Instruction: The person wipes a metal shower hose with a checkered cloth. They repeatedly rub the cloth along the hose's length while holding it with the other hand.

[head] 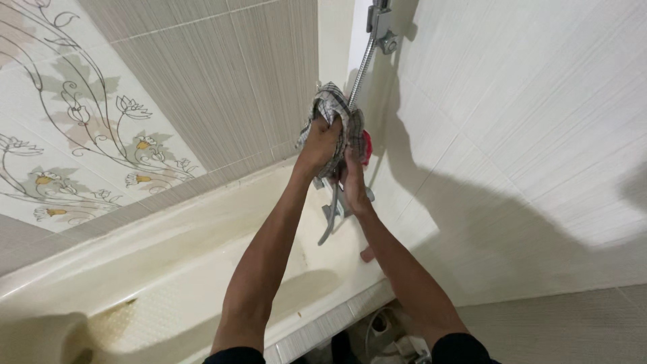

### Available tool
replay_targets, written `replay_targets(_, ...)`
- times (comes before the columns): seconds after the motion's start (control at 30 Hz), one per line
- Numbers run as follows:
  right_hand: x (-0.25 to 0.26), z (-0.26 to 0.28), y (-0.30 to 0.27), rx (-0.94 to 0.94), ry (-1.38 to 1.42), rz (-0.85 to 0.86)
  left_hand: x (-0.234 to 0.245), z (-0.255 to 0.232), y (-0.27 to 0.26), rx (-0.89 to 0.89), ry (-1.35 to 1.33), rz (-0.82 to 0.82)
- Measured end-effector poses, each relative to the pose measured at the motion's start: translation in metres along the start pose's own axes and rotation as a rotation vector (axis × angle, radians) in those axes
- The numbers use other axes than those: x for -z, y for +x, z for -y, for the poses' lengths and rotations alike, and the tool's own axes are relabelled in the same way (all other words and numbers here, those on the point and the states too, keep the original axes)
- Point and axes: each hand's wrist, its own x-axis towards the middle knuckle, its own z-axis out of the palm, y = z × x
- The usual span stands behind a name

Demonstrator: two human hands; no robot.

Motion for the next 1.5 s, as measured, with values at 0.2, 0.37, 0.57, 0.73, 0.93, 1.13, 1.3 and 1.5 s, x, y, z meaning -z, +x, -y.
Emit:
replay_targets(0.2,0.009,-0.036,-0.018,-0.007,-0.102,0.111,-0.019,-0.012,0.048,0.075,0.197,-0.027)
replay_targets(0.37,-0.003,-0.024,-0.031,-0.148,-0.277,0.109,-0.046,-0.033,0.102,-0.084,0.265,-0.216)
replay_targets(0.57,0.021,-0.035,-0.021,-0.146,-0.322,0.144,-0.045,-0.016,0.102,-0.428,0.437,-0.230)
replay_targets(0.73,0.036,-0.056,-0.010,-0.198,-0.310,0.118,-0.043,-0.016,0.100,-0.237,0.505,-0.219)
replay_targets(0.93,0.030,-0.054,-0.004,-0.179,-0.272,0.133,-0.047,-0.020,0.085,-0.330,0.474,-0.202)
replay_targets(1.13,0.022,-0.052,-0.006,-0.124,-0.399,0.086,-0.040,-0.015,0.054,-0.320,0.530,-0.170)
replay_targets(1.3,0.031,-0.083,0.002,-0.073,-0.298,0.114,-0.029,-0.002,0.015,-0.076,0.553,-0.118)
replay_targets(1.5,0.046,-0.129,0.004,-0.054,-0.496,0.100,-0.007,0.024,-0.024,-0.168,0.559,-0.056)
